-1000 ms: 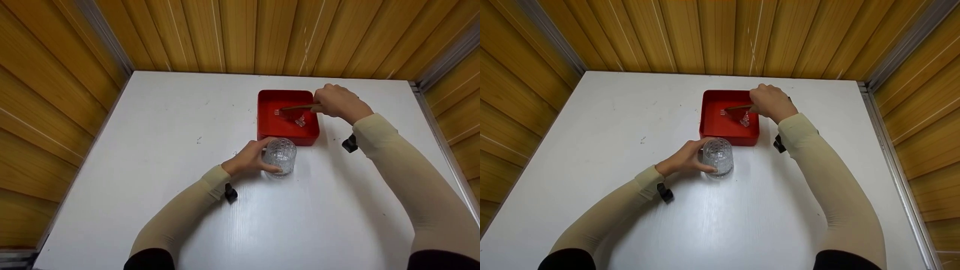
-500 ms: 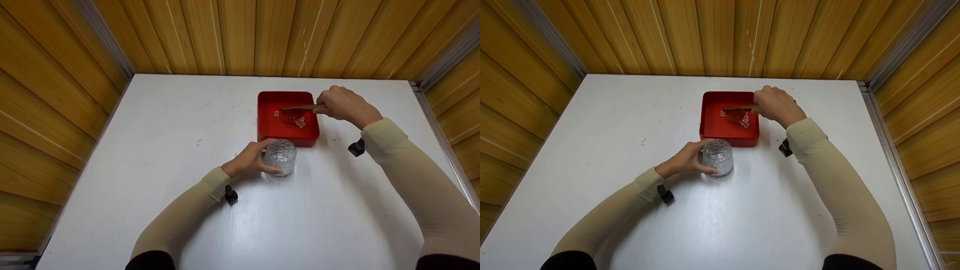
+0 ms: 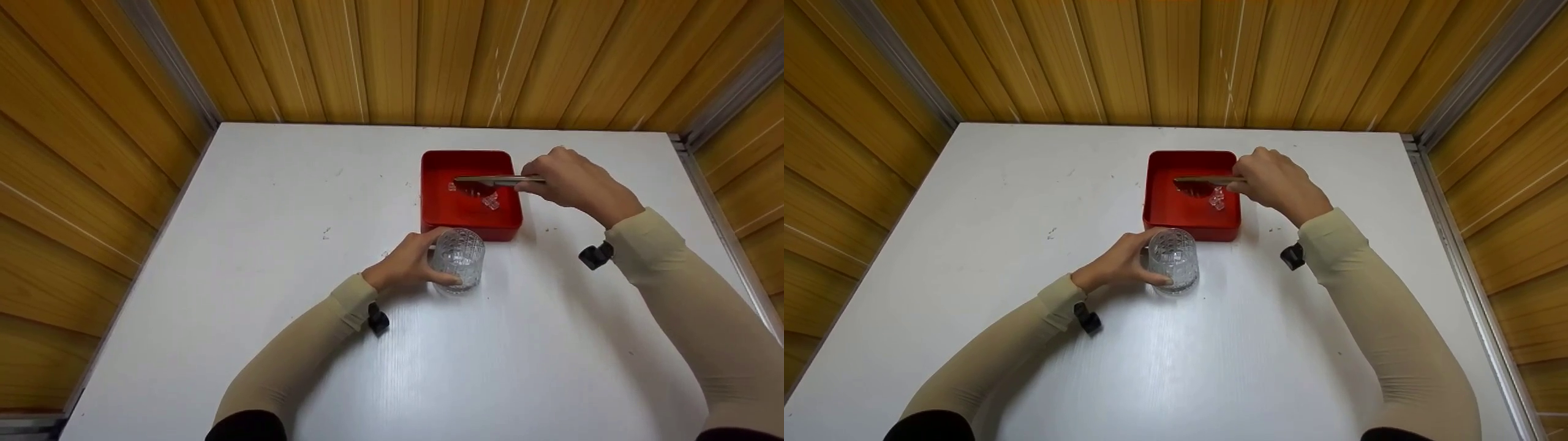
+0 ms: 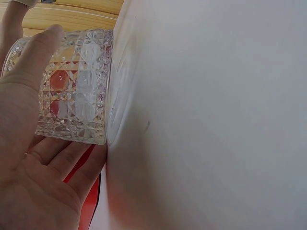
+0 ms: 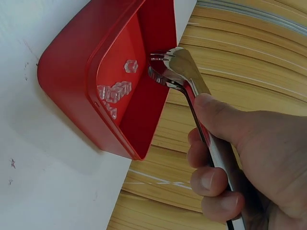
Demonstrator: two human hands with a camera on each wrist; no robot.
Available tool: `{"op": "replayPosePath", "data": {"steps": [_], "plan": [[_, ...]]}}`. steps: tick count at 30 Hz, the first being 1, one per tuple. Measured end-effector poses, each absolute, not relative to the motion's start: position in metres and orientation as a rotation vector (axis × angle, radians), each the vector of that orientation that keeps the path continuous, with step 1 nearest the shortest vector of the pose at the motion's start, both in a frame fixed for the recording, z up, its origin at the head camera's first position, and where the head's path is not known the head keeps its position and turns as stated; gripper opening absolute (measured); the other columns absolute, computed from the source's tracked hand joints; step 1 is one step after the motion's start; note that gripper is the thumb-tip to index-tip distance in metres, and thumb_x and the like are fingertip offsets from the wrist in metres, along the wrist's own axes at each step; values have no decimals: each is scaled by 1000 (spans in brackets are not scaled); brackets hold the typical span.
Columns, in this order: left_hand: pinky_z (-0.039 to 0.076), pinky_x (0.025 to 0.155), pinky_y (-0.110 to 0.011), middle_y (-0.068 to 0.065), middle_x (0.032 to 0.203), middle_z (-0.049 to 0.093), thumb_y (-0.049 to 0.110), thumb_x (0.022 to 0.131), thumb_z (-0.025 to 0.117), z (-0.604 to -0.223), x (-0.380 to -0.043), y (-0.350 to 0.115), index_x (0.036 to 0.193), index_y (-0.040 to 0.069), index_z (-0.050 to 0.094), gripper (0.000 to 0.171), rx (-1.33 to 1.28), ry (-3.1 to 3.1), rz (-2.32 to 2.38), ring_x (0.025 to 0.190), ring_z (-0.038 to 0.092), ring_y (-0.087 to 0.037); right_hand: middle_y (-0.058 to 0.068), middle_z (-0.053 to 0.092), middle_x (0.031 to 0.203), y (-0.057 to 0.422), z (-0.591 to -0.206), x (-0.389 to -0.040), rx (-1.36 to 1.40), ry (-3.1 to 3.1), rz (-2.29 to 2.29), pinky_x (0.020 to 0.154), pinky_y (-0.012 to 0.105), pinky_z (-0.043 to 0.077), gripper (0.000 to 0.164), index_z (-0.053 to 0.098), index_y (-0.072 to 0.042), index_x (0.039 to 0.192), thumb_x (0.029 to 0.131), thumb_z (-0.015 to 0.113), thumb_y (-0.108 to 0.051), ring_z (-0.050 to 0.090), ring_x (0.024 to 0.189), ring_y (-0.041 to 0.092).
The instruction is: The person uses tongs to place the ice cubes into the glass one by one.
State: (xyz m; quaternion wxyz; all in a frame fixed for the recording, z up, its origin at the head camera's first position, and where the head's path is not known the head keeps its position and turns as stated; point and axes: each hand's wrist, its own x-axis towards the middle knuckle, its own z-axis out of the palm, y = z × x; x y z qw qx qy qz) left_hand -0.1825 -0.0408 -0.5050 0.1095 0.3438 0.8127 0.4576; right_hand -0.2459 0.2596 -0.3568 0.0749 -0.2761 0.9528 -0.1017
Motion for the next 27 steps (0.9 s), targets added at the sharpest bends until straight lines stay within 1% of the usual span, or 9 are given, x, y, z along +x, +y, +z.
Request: {"op": "replayPosePath", "data": {"steps": [6, 11, 14, 18, 27], "plan": [[48, 102, -23, -1, 131, 68, 35, 75, 94, -505, -183, -41, 147, 15, 51, 86, 1032, 2414, 1330, 118, 61, -9, -1, 63, 66, 261, -358, -239, -939, 2911, -303, 52, 30, 43, 9, 77, -8, 90, 93, 77, -16, 50, 59, 16], [48, 102, -23, -2, 131, 68, 33, 76, 93, -505, -182, -40, 146, 13, 52, 84, 1025, 2403, 1341, 119, 62, -11, 0, 67, 72, 264, -361, -233, -904, 2899, -325, 55, 31, 46, 9, 79, -6, 97, 93, 78, -15, 54, 61, 17], [48, 103, -23, -2, 131, 68, 32, 77, 93, -505, -181, -39, 146, 13, 52, 83, 1022, 2395, 1344, 118, 62, -11, 1, 68, 74, 265, -361, -229, -862, 2880, -339, 54, 31, 47, 11, 79, -6, 99, 94, 77, -16, 55, 63, 18], [48, 102, -22, -1, 130, 68, 31, 77, 93, -505, -181, -39, 146, 14, 52, 82, 1016, 2399, 1339, 117, 62, -9, 1, 67, 73, 265, -358, -224, -832, 2877, -357, 53, 30, 47, 11, 79, -7, 99, 94, 77, -16, 54, 62, 18], [47, 102, -22, 0, 132, 67, 32, 77, 93, -504, -182, -39, 146, 14, 51, 83, 1007, 2406, 1324, 119, 60, -9, -1, 65, 70, 263, -353, -212, -887, 2895, -378, 51, 27, 47, 8, 79, -8, 97, 92, 79, -15, 53, 58, 16]]}}
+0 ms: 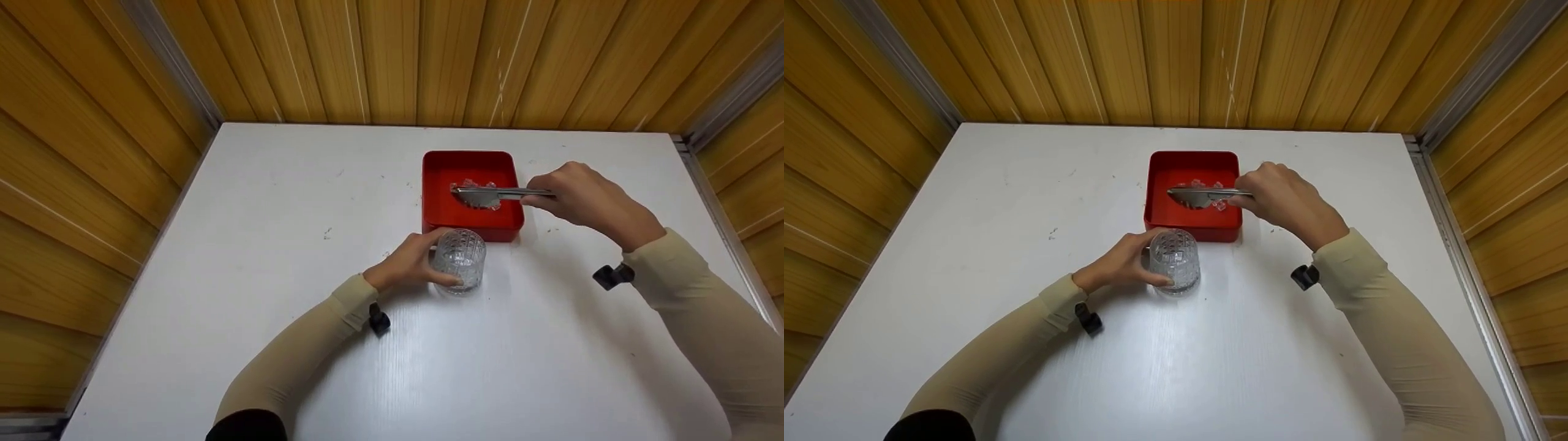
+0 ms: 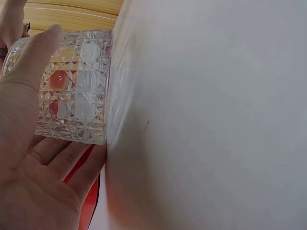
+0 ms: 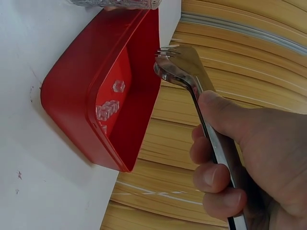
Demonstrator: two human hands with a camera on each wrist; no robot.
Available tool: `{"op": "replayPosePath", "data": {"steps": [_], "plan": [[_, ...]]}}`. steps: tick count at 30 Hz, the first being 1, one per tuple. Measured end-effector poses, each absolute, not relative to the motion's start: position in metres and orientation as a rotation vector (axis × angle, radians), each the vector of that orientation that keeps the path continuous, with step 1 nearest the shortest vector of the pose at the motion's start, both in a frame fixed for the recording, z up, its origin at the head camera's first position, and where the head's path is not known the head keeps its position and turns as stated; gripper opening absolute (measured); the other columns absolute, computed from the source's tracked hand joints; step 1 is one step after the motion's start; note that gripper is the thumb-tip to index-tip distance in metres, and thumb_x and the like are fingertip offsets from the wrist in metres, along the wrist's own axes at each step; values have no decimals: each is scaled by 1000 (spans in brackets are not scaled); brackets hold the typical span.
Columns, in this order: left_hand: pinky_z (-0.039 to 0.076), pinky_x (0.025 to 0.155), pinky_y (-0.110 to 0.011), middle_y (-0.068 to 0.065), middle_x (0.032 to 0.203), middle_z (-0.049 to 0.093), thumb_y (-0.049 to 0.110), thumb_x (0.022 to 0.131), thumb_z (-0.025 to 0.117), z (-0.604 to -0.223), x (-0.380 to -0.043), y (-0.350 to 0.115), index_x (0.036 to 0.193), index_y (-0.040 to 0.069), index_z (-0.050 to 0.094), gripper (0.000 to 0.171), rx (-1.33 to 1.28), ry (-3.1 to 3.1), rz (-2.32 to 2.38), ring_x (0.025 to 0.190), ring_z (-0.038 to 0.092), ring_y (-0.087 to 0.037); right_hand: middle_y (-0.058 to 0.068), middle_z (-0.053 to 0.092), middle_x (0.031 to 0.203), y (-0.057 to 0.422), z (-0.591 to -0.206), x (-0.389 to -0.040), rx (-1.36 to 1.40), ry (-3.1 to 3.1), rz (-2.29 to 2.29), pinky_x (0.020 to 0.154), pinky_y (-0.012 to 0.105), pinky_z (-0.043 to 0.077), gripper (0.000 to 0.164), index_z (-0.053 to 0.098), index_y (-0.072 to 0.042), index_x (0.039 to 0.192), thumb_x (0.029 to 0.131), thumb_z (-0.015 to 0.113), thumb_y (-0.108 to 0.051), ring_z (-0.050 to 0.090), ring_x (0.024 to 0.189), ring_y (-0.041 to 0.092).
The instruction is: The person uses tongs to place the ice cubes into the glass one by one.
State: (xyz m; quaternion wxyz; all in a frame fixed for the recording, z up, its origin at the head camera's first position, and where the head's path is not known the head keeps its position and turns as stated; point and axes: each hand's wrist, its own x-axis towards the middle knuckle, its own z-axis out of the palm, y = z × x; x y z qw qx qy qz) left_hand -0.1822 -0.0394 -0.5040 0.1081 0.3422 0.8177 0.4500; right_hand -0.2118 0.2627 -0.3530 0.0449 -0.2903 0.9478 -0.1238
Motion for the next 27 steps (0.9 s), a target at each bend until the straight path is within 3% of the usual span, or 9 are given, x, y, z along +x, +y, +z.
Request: {"op": "replayPosePath", "data": {"steps": [27], "plan": [[46, 105, -24, 0, 136, 65, 37, 76, 93, -504, -185, -42, 146, 15, 51, 85, 978, 2408, 1304, 124, 59, -11, -3, 72, 77, 257, -351, -167, -1125, 2890, -479, 50, 23, 44, 12, 80, -9, 99, 89, 82, -14, 52, 59, 9]]}}
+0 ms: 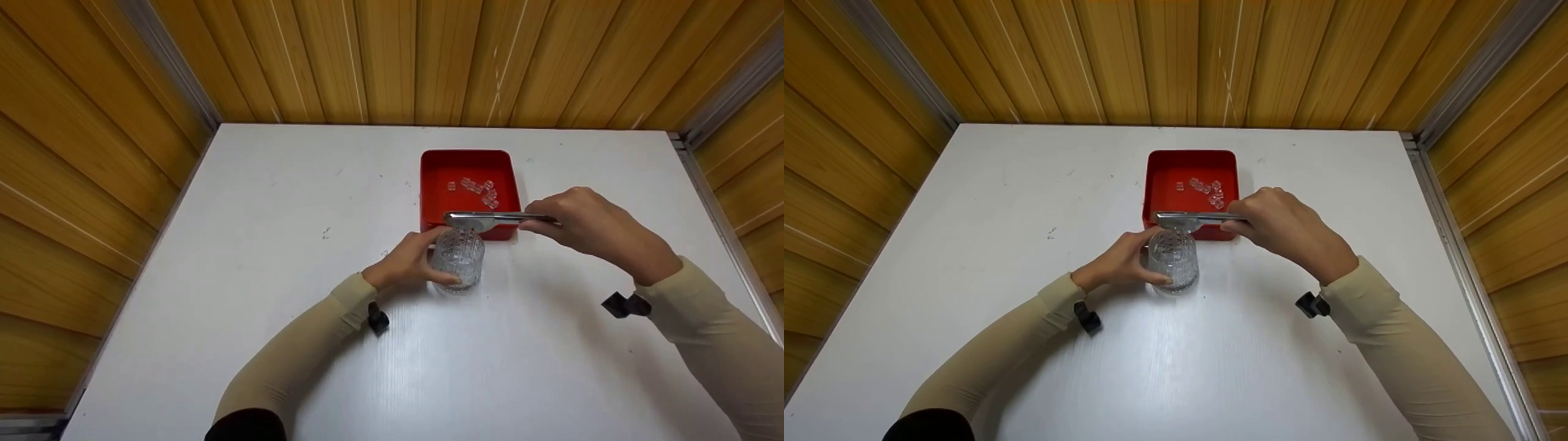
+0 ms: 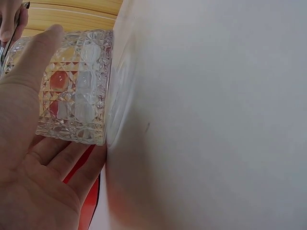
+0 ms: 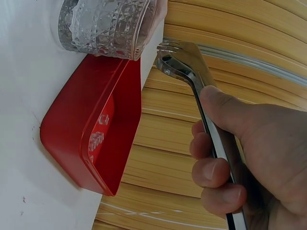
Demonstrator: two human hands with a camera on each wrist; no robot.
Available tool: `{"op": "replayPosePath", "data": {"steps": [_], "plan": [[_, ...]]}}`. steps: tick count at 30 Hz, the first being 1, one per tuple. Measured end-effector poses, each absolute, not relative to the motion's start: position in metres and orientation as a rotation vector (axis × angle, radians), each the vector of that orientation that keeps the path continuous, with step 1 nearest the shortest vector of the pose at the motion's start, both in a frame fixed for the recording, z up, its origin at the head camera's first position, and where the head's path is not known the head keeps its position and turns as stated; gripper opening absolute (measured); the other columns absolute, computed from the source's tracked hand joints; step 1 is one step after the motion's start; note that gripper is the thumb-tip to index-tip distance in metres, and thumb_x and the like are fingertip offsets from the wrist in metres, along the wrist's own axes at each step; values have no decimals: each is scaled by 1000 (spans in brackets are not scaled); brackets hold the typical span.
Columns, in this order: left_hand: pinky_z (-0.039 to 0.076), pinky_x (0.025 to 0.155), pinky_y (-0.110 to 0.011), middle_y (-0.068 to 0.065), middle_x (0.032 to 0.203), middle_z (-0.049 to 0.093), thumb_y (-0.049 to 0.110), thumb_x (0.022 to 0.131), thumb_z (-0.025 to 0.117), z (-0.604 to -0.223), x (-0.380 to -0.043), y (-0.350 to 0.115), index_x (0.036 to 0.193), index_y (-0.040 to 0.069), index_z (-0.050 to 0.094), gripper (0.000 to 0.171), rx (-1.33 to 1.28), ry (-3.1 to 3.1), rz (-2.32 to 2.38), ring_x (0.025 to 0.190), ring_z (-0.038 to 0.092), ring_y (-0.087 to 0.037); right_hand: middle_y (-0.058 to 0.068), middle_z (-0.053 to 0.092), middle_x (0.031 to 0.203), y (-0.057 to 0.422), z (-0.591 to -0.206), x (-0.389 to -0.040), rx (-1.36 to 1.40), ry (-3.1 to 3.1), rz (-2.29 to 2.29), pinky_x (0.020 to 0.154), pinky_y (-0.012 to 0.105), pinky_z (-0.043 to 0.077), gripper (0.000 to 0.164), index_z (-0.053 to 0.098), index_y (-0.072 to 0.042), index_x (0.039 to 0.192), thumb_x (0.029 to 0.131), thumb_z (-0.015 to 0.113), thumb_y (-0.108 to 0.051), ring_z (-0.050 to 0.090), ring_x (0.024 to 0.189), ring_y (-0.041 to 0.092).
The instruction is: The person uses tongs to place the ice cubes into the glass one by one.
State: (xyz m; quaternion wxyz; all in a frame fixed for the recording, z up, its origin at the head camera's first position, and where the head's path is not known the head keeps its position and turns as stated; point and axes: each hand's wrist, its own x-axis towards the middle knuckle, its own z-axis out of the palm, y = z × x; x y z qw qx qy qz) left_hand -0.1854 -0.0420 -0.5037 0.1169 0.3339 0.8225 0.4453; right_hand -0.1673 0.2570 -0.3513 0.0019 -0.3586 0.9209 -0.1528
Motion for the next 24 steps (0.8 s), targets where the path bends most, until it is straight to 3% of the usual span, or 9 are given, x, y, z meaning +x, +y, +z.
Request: {"op": "replayPosePath", "data": {"steps": [10, 24], "plan": [[48, 102, -22, 1, 131, 68, 36, 74, 94, -504, -185, -42, 147, 18, 51, 86, 1019, 2365, 1372, 119, 62, -9, -7, 69, 75, 261, -363, -153, -1292, 2924, -517, 52, 22, 48, 10, 77, -10, 90, 85, 85, -11, 52, 58, 4], [47, 103, -23, 4, 131, 68, 36, 76, 93, -505, -185, -43, 147, 19, 50, 85, 1024, 2371, 1362, 119, 62, -7, -5, 72, 78, 260, -369, -149, -1262, 2920, -499, 55, 23, 53, 12, 78, -10, 94, 85, 85, -12, 55, 61, 4]]}}
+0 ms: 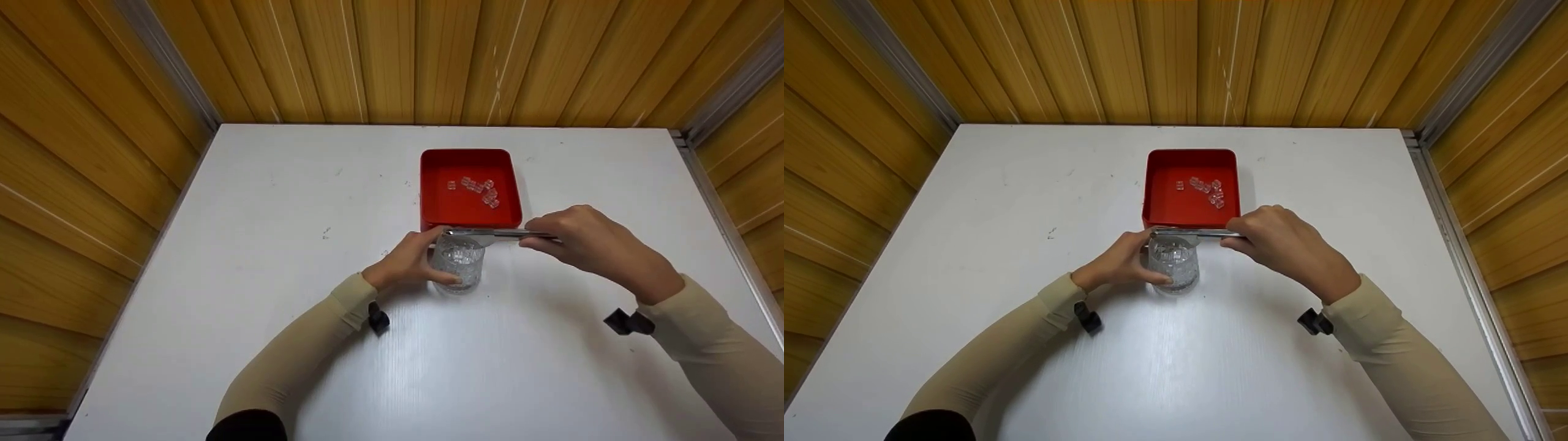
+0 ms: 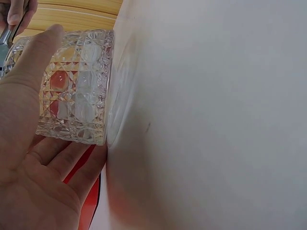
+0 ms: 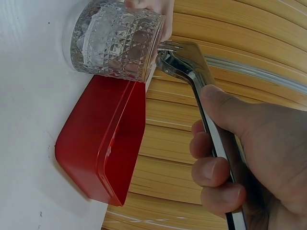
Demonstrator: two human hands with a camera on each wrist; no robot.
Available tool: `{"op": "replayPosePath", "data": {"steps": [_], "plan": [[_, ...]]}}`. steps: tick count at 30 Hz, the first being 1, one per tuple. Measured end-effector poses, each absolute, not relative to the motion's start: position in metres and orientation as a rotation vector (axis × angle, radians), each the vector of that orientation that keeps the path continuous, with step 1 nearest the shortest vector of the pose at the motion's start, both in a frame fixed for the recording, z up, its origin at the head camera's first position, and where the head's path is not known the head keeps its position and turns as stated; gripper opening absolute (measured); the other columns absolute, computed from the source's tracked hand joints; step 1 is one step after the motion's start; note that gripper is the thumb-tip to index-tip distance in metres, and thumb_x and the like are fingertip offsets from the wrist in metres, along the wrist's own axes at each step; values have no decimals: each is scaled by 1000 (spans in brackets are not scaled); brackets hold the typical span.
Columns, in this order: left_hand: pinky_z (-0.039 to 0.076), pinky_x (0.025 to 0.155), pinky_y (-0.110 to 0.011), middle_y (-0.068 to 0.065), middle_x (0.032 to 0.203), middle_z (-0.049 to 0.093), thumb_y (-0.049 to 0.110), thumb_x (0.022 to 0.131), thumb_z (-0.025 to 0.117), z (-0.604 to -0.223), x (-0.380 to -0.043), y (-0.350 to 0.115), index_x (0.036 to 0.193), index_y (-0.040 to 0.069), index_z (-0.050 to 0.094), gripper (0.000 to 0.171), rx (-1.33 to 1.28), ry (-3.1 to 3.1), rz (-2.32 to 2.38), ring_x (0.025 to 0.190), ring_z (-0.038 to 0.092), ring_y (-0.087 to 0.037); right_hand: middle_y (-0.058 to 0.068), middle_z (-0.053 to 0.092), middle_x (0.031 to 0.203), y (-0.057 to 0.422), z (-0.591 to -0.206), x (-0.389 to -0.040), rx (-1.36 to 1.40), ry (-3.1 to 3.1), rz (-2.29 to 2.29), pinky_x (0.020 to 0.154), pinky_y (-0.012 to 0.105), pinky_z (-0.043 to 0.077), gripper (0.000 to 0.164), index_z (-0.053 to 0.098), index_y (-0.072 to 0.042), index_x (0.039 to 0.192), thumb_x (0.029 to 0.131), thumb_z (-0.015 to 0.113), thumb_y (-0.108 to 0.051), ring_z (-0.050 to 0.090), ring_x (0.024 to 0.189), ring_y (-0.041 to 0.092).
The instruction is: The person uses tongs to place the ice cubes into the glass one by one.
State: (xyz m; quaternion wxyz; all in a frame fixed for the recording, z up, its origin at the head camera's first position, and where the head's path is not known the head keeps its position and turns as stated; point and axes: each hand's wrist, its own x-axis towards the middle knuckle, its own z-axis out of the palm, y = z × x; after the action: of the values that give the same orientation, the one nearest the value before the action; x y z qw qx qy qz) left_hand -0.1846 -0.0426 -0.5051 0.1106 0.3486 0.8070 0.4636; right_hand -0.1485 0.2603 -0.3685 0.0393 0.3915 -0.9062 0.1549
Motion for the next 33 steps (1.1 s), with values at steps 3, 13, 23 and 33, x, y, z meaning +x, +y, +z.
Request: {"op": "replayPosePath", "data": {"steps": [3, 13, 23, 33], "plan": [[48, 103, -23, 4, 130, 68, 35, 76, 93, -505, -184, -43, 148, 19, 50, 85, 1027, 2368, 1366, 119, 62, -7, -4, 73, 80, 260, -370, -149, 1202, -2781, 473, 57, 24, 55, 12, 78, -9, 95, 85, 85, -12, 58, 63, 4], [48, 102, -22, 3, 129, 69, 34, 75, 94, -504, -185, -43, 147, 18, 51, 85, 1011, 2376, 1366, 117, 63, -7, -3, 74, 82, 259, -371, -148, 1213, -2749, 475, 57, 25, 55, 15, 77, -9, 96, 84, 86, -13, 60, 64, 6], [48, 99, -22, 4, 123, 71, 36, 76, 93, -505, -185, -43, 142, 17, 54, 78, 1033, 2421, 1325, 109, 64, -6, -5, 70, 81, 261, -374, -148, 1170, -2789, 493, 53, 23, 48, 18, 76, -10, 99, 85, 86, -17, 53, 63, 7], [48, 101, -22, 1, 125, 70, 38, 75, 94, -504, -184, -43, 146, 16, 51, 87, 1013, 2434, 1304, 111, 63, -7, -3, 73, 83, 261, -377, -152, 1163, -2756, 486, 56, 26, 52, 20, 77, -8, 101, 85, 86, -17, 55, 64, 7]]}}
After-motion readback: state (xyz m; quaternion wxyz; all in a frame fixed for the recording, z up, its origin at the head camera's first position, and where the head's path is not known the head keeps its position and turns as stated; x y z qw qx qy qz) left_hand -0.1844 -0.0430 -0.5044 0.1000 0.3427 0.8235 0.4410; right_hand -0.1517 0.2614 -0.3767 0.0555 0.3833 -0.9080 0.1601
